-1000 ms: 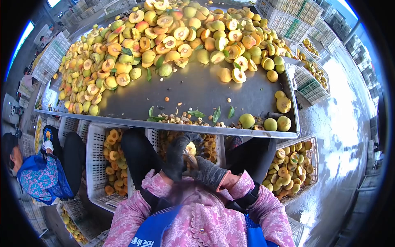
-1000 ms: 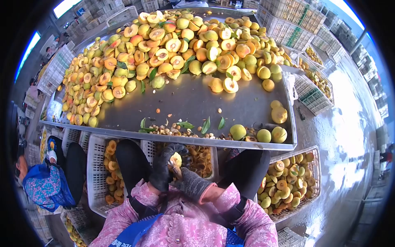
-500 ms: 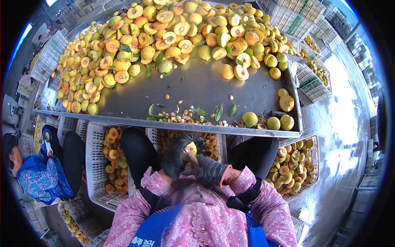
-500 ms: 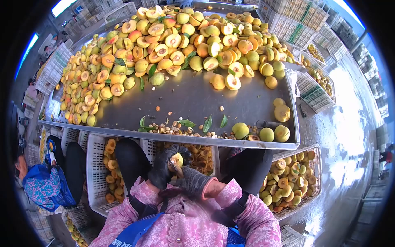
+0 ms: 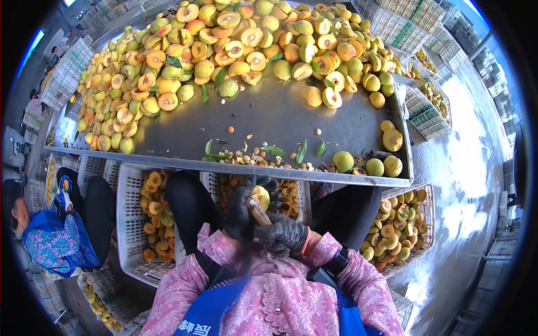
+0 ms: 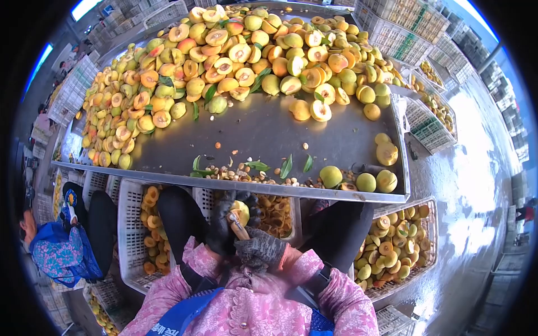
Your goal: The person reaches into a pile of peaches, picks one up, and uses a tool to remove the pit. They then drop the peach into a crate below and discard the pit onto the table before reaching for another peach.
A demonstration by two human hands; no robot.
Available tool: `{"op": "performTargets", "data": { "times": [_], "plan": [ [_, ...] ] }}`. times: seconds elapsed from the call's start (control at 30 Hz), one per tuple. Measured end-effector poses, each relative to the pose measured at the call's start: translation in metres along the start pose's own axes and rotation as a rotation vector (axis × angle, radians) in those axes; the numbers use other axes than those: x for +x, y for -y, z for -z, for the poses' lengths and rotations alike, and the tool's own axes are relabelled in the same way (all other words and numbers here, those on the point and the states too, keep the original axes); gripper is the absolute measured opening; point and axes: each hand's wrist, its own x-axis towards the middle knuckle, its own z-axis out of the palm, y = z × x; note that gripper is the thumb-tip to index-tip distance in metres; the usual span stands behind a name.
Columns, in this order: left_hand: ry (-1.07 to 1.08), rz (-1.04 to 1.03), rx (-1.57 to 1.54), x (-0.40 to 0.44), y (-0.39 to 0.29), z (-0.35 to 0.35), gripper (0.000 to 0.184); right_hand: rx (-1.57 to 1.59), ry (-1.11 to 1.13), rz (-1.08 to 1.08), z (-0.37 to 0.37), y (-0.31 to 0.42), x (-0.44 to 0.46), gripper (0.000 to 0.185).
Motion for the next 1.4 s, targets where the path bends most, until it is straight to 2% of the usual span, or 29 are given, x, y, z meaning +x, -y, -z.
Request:
{"op": "performTargets", "data": {
  "times": [0.03,0.1,0.13,0.2,0.27,0.3,0.33,0.37,0.4,0.43,0.47,0.53,0.57,0.63,0.7,0.73,0.77,0.83,0.87,0.93,1.0,1.07,1.1,1.2,1.23,1.33,1.4],
  "plan": [
    [0.004,-0.017,-0.121,0.002,0.006,0.000,0.032,0.027,0.010,0.050,0.001,-0.004,-0.001,0.026],
    [0.009,-0.052,-0.371,0.008,0.024,0.010,0.031,0.231,0.026,-0.033,-0.002,-0.012,-0.003,0.029],
    [0.038,-0.287,0.077,0.009,0.026,0.018,0.029,0.331,0.037,-0.074,-0.003,-0.014,-0.003,0.031],
    [0.096,-0.730,0.994,0.011,0.017,0.036,0.026,0.332,0.092,-0.033,0.001,-0.007,-0.008,0.033],
    [0.021,-0.581,1.052,0.002,-0.007,0.022,0.019,0.357,0.094,-0.007,0.014,0.002,-0.020,0.035],
    [-0.060,-0.592,1.168,-0.003,-0.019,0.027,0.017,0.387,0.131,-0.034,0.018,0.004,-0.023,0.038],
    [-0.143,-0.605,1.283,-0.008,-0.034,0.030,0.016,0.281,0.045,-0.052,0.020,0.005,-0.021,0.035],
    [-0.226,-0.778,1.448,-0.022,-0.061,0.014,0.016,0.174,-0.044,-0.065,0.023,0.002,-0.019,0.032],
    [-0.325,-0.834,1.446,-0.028,-0.077,0.014,0.017,0.068,-0.137,-0.075,0.030,-0.005,-0.017,0.029],
    [-0.425,-0.886,1.439,-0.035,-0.093,0.015,0.019,-0.646,-0.017,0.213,0.048,-0.034,-0.007,0.025],
    [-0.528,-0.810,1.271,-0.041,-0.101,0.033,0.020,-1.338,-0.132,0.571,0.066,-0.064,0.003,0.022],
    [-0.724,-0.822,1.616,-0.036,-0.129,0.092,0.024,-1.526,-0.084,0.587,0.072,-0.077,0.009,0.026],
    [-0.826,-0.810,1.810,-0.034,-0.136,0.093,0.024,-1.599,-0.044,0.620,0.070,-0.069,0.008,0.029],
    [-1.041,-0.768,2.195,-0.027,-0.148,0.085,0.025,-1.590,-0.170,0.642,0.077,-0.082,0.018,0.028],
    [-0.677,-0.932,2.021,0.002,-0.150,0.046,0.036,-1.562,-0.077,0.410,0.082,-0.071,0.014,0.025],
    [-0.497,-0.996,1.919,0.021,-0.151,0.024,0.042,-1.331,-0.132,0.337,0.091,-0.077,0.018,0.024],
    [-0.223,-0.927,1.653,0.057,-0.141,0.025,0.048,-1.100,-0.180,0.266,0.101,-0.094,0.025,0.024],
    [0.086,-0.791,1.505,0.113,-0.129,-0.020,0.054,-0.980,-0.301,0.329,0.108,-0.111,0.029,0.023],
    [0.140,-0.735,1.631,0.130,-0.119,-0.067,0.055,-0.930,-0.300,0.319,0.109,-0.110,0.026,0.022],
    [0.263,-0.901,1.627,0.188,-0.088,-0.099,0.058,-0.856,-0.339,0.306,0.105,-0.099,0.019,0.023],
    [0.226,-0.775,1.624,0.234,-0.057,-0.126,0.055,-0.807,-0.417,0.301,0.101,-0.089,0.014,0.026],
    [0.223,-0.692,1.768,0.271,-0.030,-0.132,0.054,-0.782,-0.443,0.155,0.101,-0.076,0.012,0.031],
    [0.225,-0.657,1.876,0.280,-0.025,-0.131,0.054,-0.931,-0.459,0.265,0.118,-0.112,0.027,0.035],
    [0.223,-0.478,1.548,0.248,-0.042,-0.138,0.054,-1.317,-0.453,0.587,0.117,-0.119,0.026,0.032],
    [0.308,-0.354,1.375,0.248,-0.048,-0.128,0.051,-1.176,-0.382,0.530,0.114,-0.117,0.024,0.032],
    [0.420,0.229,0.031,0.210,-0.063,-0.084,0.037,-0.721,-0.222,0.413,0.100,-0.090,0.017,0.030],
    [0.529,0.032,0.151,0.183,-0.064,-0.061,0.041,-0.368,-0.201,0.372,0.085,-0.059,-0.007,0.029]
  ]
}}
